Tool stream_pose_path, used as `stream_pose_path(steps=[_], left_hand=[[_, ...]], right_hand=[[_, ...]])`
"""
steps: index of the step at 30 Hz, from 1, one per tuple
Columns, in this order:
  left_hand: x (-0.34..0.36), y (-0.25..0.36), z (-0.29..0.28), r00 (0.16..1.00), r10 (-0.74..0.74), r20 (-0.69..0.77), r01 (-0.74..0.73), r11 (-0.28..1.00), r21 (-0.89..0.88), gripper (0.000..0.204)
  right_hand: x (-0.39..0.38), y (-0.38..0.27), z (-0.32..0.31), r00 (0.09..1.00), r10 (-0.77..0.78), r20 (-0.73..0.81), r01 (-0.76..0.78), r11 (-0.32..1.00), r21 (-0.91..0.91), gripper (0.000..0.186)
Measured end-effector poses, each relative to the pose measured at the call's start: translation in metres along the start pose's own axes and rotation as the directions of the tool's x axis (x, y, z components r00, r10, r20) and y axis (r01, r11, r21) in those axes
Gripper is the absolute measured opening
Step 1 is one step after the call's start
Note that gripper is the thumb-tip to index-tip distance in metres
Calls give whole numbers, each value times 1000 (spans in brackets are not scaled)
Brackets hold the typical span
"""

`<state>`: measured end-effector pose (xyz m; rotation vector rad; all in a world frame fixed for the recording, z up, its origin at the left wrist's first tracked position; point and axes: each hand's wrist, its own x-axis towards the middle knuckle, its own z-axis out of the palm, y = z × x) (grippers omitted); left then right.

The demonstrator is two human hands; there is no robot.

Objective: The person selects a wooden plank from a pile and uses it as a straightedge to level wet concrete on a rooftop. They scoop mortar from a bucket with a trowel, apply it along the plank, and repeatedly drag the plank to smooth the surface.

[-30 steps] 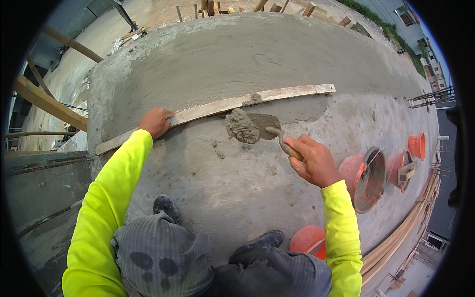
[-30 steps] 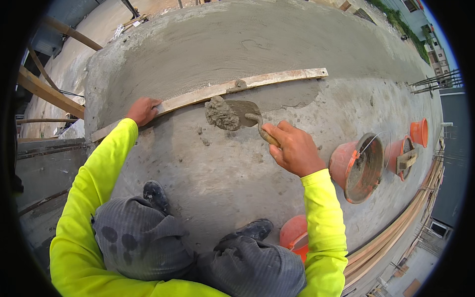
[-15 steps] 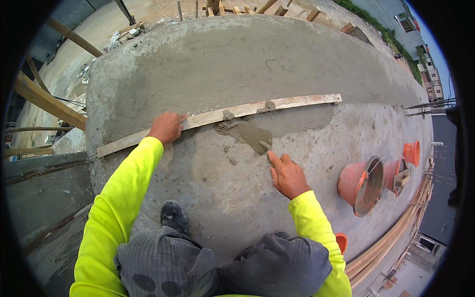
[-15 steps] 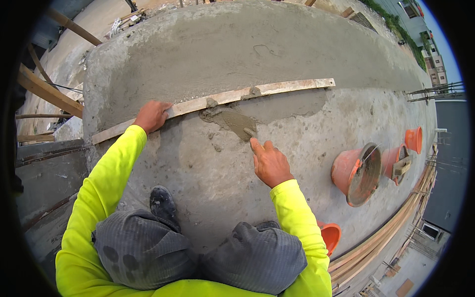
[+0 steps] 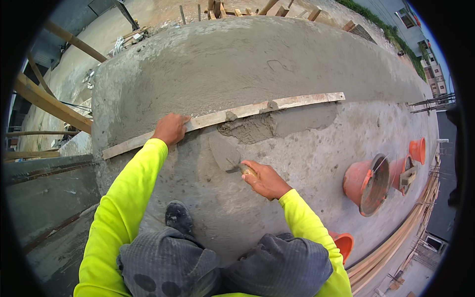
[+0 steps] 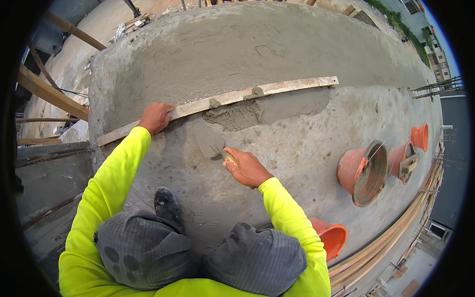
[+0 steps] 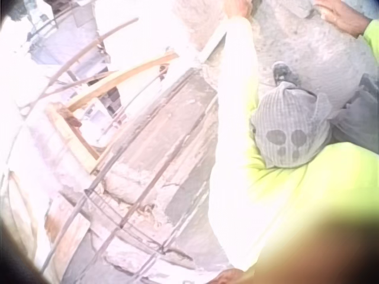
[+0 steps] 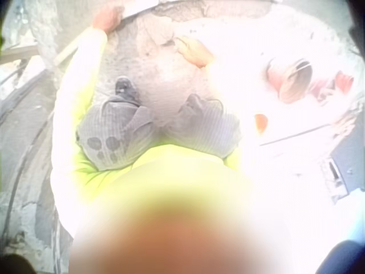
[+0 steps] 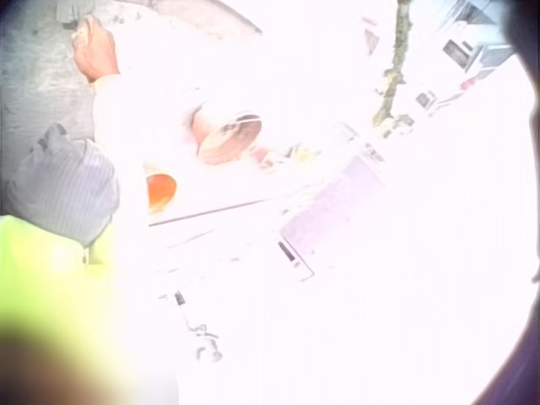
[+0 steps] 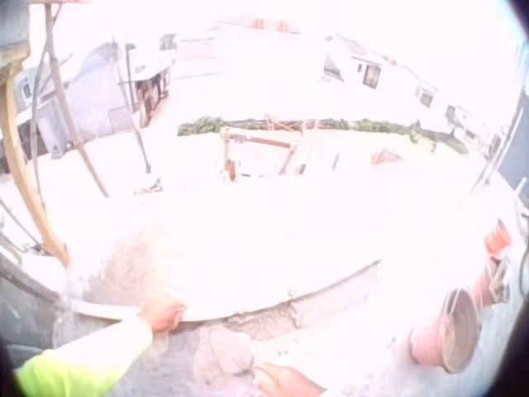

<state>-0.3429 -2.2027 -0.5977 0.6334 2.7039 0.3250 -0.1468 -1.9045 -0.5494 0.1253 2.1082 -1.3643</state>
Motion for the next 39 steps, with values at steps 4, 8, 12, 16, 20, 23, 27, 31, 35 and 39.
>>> stream_pose_path(steps=[4,8,12,16,20,23,27,31,35,39], left_hand=[[0,0,-1,1000,22,-5,-23,999,-42,39],[0,2,-4,1000,-4,30,5,999,-33,38],[-2,5,-4,1000,-3,3,4,1000,-23,38],[-3,6,-7,1000,-5,10,6,999,-51,40],[-1,5,-7,998,-25,55,30,996,-84,41],[-2,3,-5,1000,24,13,-24,999,-37,41],[-1,0,-1,999,32,-8,-32,999,19,40],[1,0,-1,999,4,43,-5,1000,18,39],[0,2,-3,999,-15,46,15,1000,2,40],[-2,4,-6,999,-19,43,20,1000,-12,40]], right_hand=[[9,4,-11,989,70,-130,-72,997,-11,50],[-9,19,-26,959,204,-196,-160,962,220,51],[-37,33,-39,866,359,-347,-99,804,586,54],[-53,42,-34,884,74,-461,-23,993,116,50],[-51,51,-40,892,-224,-392,-43,822,-568,47],[-48,66,-74,892,-111,-439,-190,789,-585,45],[-55,98,-144,862,-101,-497,-264,747,-610,46],[-62,124,-201,813,-115,-570,-302,754,-583,45],[-64,139,-240,843,-18,-538,-316,793,-521,46],[-67,158,-263,827,107,-552,-350,866,-356,46]])
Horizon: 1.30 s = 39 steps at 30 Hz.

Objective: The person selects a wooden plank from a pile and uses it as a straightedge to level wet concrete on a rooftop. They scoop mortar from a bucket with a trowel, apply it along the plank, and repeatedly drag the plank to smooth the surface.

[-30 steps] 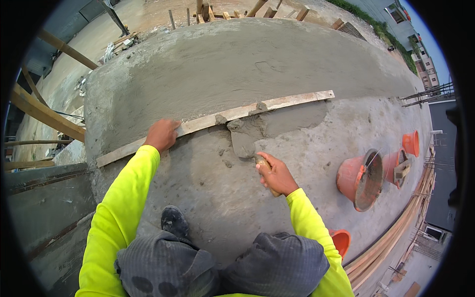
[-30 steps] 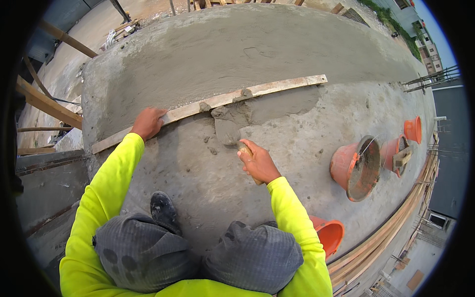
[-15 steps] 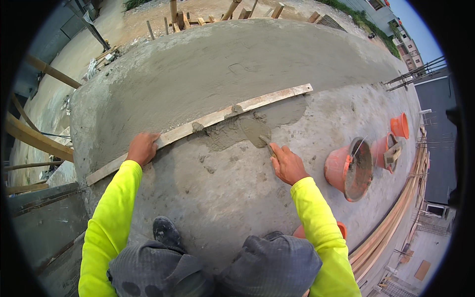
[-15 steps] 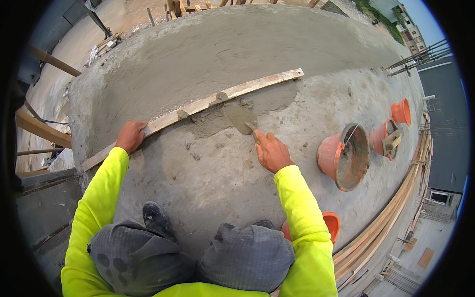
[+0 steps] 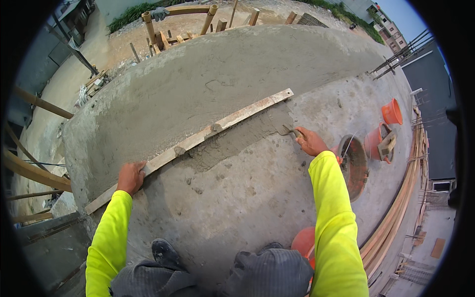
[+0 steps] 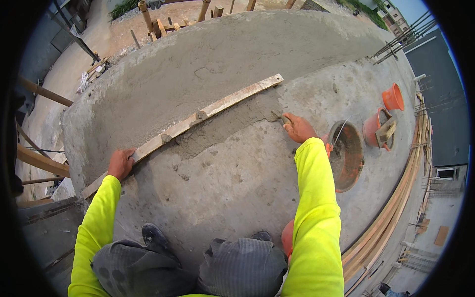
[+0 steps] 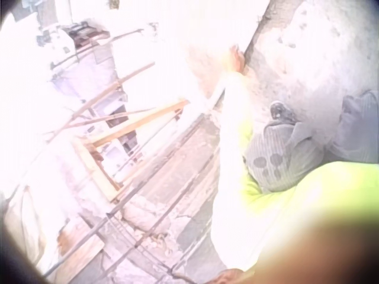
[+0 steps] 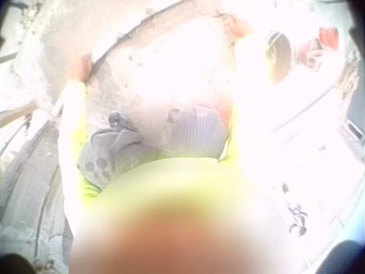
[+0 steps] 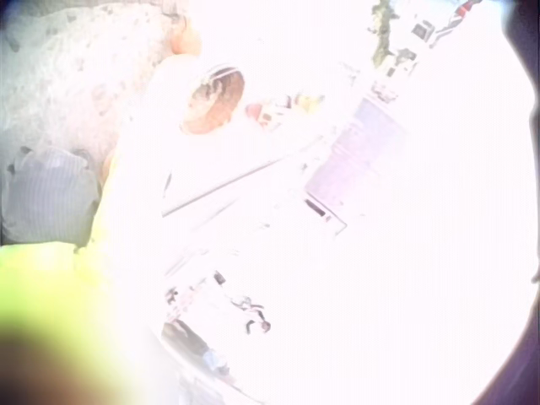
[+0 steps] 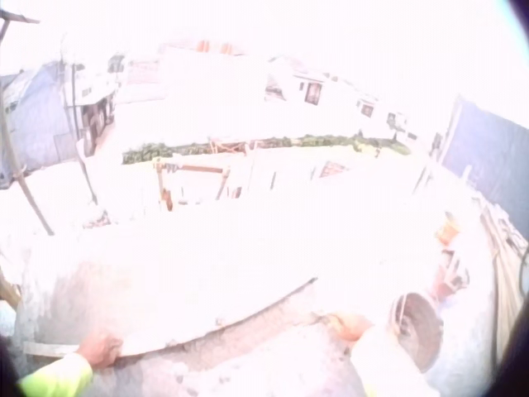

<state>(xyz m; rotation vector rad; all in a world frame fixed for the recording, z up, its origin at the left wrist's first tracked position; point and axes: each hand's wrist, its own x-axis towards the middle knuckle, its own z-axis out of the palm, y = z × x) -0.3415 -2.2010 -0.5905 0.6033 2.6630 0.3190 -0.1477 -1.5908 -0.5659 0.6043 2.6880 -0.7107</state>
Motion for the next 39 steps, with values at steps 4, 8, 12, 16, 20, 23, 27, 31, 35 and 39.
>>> stream_pose_path(steps=[4,8,12,16,20,23,27,31,35,39], left_hand=[[1,1,-1,999,43,-22,-43,999,28,41],[2,2,-2,998,65,-21,-65,998,21,40],[2,1,-1,997,68,-40,-69,997,-20,39],[3,-6,1,996,77,-51,-79,996,-36,39],[4,-13,10,995,90,-44,-91,995,-27,39],[4,-15,13,998,65,-27,-63,997,44,39],[5,-16,12,998,48,27,-49,998,39,39],[3,-13,10,997,72,-22,-71,997,20,39],[1,-6,6,999,33,-10,-33,999,11,39],[0,-1,2,999,-27,21,27,1000,-13,40]], right_hand=[[10,23,1,990,-28,-137,32,999,31,44],[16,28,1,983,-31,-182,34,999,11,44],[14,8,-6,970,181,-165,-162,979,120,46],[12,-27,-6,928,370,-54,-319,859,401,51],[2,-65,30,926,375,-30,-291,764,576,55],[-19,-93,69,947,322,-16,-245,751,614,55],[-52,-147,114,963,270,18,-206,690,694,56],[-82,-200,140,976,186,113,-210,671,711,57],[-104,-239,177,985,109,137,-175,664,727,58],[-119,-258,213,996,-8,92,-57,732,678,58]])
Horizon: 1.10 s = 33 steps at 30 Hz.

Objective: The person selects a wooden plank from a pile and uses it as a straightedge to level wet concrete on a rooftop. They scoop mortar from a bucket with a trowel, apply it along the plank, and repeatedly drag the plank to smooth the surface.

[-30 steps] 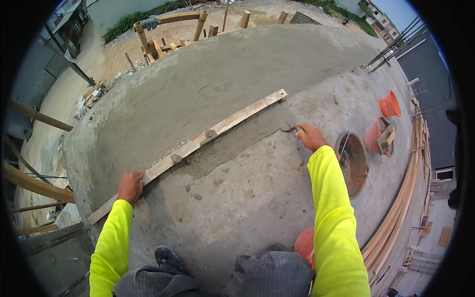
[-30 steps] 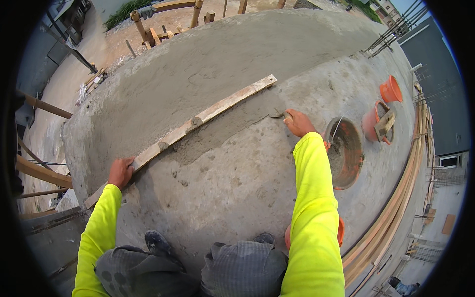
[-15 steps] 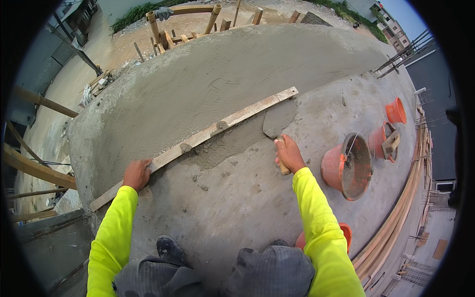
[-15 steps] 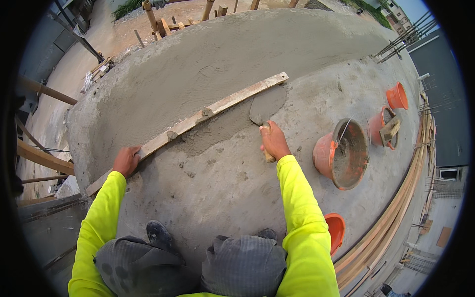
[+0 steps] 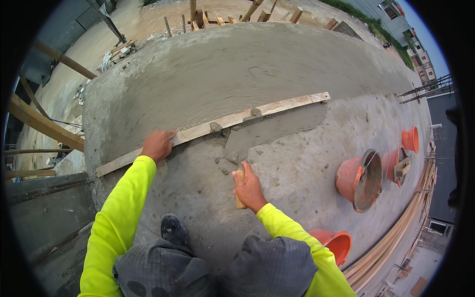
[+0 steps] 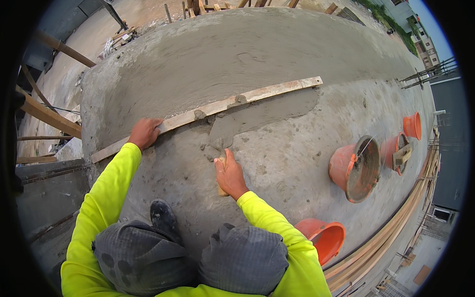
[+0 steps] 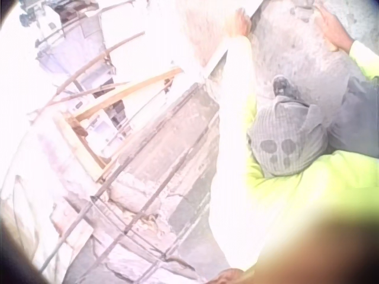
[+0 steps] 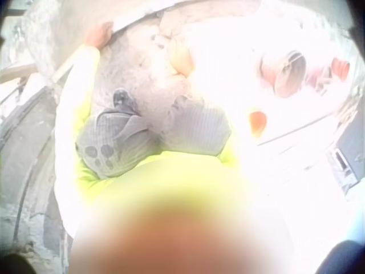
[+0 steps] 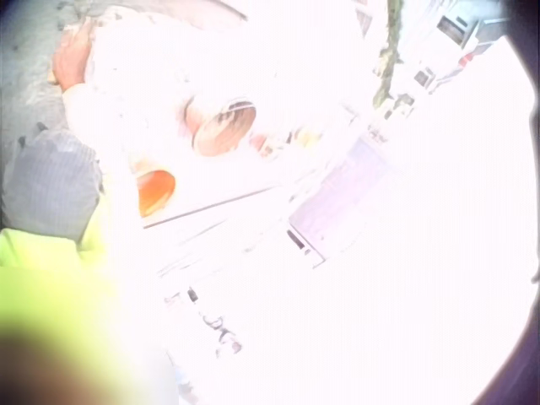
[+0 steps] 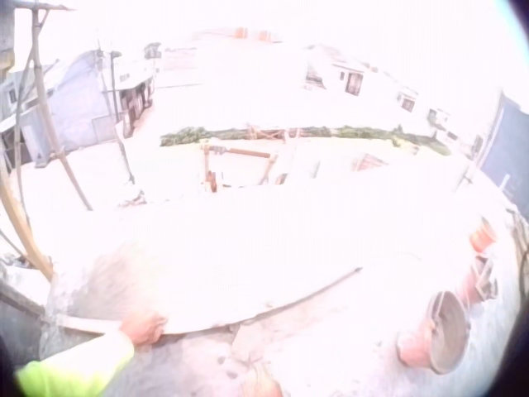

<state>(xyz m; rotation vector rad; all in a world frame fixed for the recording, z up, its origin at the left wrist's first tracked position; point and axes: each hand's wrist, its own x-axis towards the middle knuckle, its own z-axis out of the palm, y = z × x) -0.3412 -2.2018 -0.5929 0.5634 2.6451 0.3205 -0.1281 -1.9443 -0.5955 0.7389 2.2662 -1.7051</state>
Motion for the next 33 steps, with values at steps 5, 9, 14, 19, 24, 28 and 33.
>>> stream_pose_path(steps=[5,9,14,19,24,28,33], left_hand=[[1,0,-1,1000,-3,11,3,999,-46,41],[1,-1,-1,999,39,-12,-39,999,-32,40],[-1,-2,1,998,30,-48,-33,997,-75,40],[2,-6,2,997,78,-20,-79,996,-45,39],[4,-5,-4,992,129,3,-129,992,-3,39],[3,-2,-7,994,112,11,-112,994,9,39],[3,-5,-6,988,154,0,-154,988,-28,39]], right_hand=[[-7,4,17,984,-163,66,173,960,-221,57],[-18,0,4,930,-179,321,276,918,-287,58],[-40,4,-66,946,-148,289,279,826,-491,52],[-15,16,-210,978,-102,-180,-39,765,-642,42],[19,34,-312,910,-5,-415,-322,624,-712,42],[57,56,-333,884,-113,-453,-289,629,-722,42],[77,67,-323,903,-202,-379,-136,701,-700,47]])
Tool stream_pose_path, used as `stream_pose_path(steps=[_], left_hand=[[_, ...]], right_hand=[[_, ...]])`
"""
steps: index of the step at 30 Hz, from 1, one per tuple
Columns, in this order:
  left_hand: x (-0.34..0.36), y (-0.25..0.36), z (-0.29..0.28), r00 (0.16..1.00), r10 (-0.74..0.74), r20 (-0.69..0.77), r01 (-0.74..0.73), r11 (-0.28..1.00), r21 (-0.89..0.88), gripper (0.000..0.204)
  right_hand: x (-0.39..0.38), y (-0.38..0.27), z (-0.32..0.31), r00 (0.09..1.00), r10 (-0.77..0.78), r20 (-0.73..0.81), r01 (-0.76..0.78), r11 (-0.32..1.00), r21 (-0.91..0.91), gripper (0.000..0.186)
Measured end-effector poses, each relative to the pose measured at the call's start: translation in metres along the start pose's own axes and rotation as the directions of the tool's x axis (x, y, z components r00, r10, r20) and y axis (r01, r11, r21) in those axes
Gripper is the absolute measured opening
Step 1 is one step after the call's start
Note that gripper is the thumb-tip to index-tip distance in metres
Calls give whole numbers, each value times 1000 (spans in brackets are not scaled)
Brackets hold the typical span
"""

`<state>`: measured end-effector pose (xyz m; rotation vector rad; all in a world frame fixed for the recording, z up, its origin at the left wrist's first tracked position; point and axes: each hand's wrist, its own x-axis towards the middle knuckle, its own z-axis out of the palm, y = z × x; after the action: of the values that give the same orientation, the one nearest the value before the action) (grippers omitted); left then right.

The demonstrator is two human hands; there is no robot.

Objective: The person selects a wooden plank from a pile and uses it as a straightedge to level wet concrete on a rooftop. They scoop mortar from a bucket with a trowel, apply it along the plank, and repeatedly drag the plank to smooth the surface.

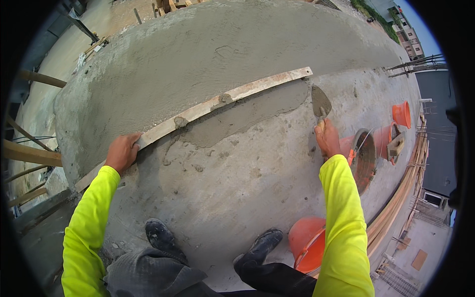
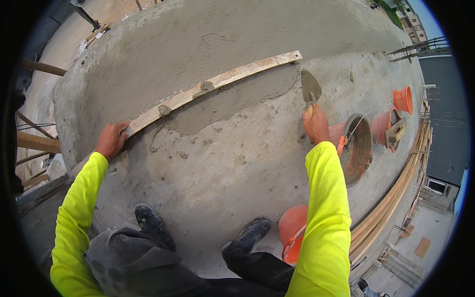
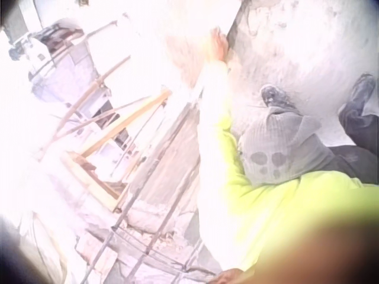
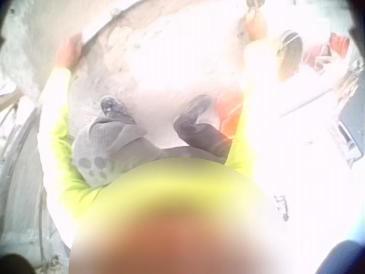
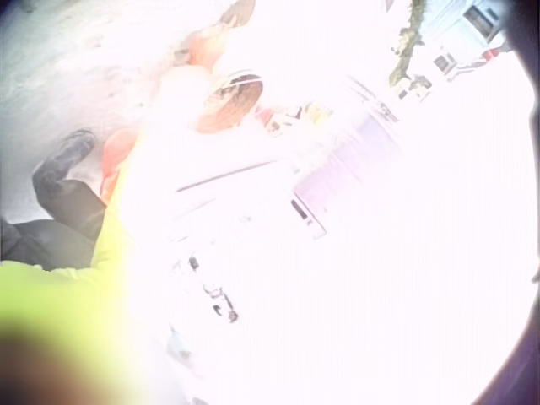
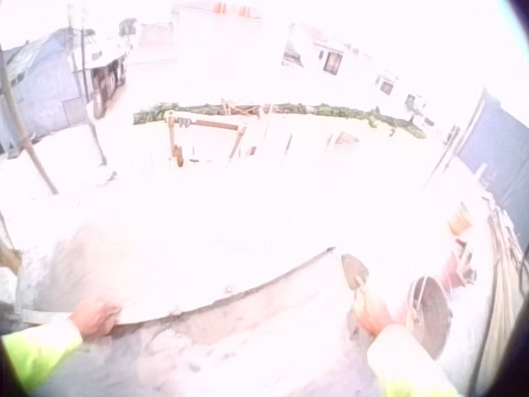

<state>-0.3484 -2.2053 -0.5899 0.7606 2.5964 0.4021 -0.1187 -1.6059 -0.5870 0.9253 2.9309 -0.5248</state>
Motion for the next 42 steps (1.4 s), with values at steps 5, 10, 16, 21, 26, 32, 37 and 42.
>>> stream_pose_path(steps=[5,10,16,21,26,32,37,42], left_hand=[[3,-4,-2,999,27,28,-28,999,21,38],[3,-1,-8,999,19,30,-20,999,39,37],[4,2,-10,994,-68,82,62,995,73,42],[1,1,-10,990,-113,89,108,993,55,40],[7,-4,-4,998,-26,59,21,997,77,38],[3,-7,-1,998,-48,50,44,995,93,36],[6,-6,-6,998,-1,63,-2,998,58,38],[5,-3,-10,997,-38,73,33,998,57,38]], right_hand=[[-58,-35,5,987,-18,157,-7,987,157,50],[-148,-121,44,930,102,352,-245,888,388,49],[-240,-240,101,849,-120,514,-235,786,571,52],[-177,-272,88,956,-2,294,-193,751,632,49],[-137,-265,72,900,-363,240,258,890,377,47],[-172,-218,97,996,53,65,-78,864,497,49],[-127,-140,64,872,445,202,-462,614,640,50],[-137,-138,58,841,279,464,-537,535,652,54]])
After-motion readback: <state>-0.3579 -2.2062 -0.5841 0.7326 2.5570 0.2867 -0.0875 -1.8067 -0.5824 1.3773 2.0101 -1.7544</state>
